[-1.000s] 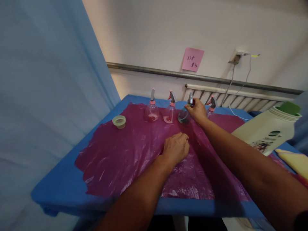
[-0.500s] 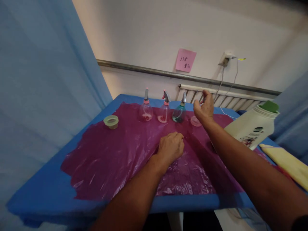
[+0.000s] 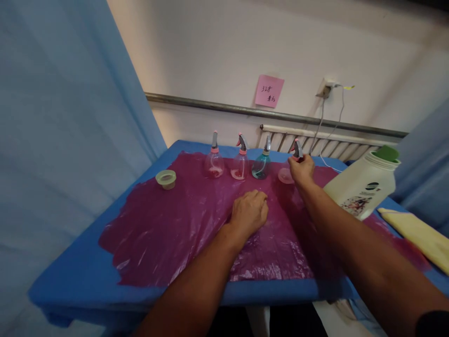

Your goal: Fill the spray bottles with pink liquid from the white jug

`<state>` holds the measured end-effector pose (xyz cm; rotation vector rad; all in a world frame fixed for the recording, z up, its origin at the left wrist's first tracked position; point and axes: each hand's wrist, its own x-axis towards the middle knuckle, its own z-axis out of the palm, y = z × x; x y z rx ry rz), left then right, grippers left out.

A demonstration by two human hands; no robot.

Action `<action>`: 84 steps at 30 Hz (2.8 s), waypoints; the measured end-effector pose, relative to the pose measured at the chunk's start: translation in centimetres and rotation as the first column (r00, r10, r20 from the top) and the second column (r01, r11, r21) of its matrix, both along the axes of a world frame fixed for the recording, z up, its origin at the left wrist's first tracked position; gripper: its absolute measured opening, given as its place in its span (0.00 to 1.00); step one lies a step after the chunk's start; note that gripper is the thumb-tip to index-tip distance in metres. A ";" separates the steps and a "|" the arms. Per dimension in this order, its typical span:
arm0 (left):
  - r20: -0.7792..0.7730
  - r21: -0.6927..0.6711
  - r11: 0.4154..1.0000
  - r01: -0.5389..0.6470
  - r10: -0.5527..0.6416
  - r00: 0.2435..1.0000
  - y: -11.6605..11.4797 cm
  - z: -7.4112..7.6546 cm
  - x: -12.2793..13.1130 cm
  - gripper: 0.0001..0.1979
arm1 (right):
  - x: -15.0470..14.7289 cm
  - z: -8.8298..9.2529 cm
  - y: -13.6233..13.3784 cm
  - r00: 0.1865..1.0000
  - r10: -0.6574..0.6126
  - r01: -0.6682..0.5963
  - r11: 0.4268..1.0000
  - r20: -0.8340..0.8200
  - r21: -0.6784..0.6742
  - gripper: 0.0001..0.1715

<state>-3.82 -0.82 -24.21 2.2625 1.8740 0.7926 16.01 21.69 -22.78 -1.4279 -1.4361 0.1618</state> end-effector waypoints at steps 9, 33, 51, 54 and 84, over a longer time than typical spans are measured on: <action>0.343 0.156 0.987 0.029 -0.082 0.936 -0.3 0.2 0.9 0.39 | -0.8 2.2 -11.2 0.926 0.287 -0.279 0.958 -0.247 0.066 0.30; 0.519 -0.040 0.999 0.018 0.005 0.855 0.6 0.0 0.8 0.29 | -2.7 1.0 -17.6 0.830 0.495 -0.507 0.862 -0.256 0.019 0.37; 0.524 -0.042 0.998 0.052 -0.023 0.852 0.4 0.4 0.7 0.29 | -1.9 0.1 -16.7 0.710 0.641 -0.662 0.749 -0.290 0.035 0.60; 0.526 -0.047 0.998 0.051 -0.019 0.850 0.4 0.5 0.7 0.28 | -1.8 0.6 -16.4 0.778 0.593 -0.603 0.798 -0.207 0.021 0.56; 0.507 -0.027 0.998 0.051 -0.031 0.861 0.5 0.1 0.8 0.28 | -0.9 1.7 -15.4 0.753 0.638 -0.647 0.763 -0.161 -0.003 0.46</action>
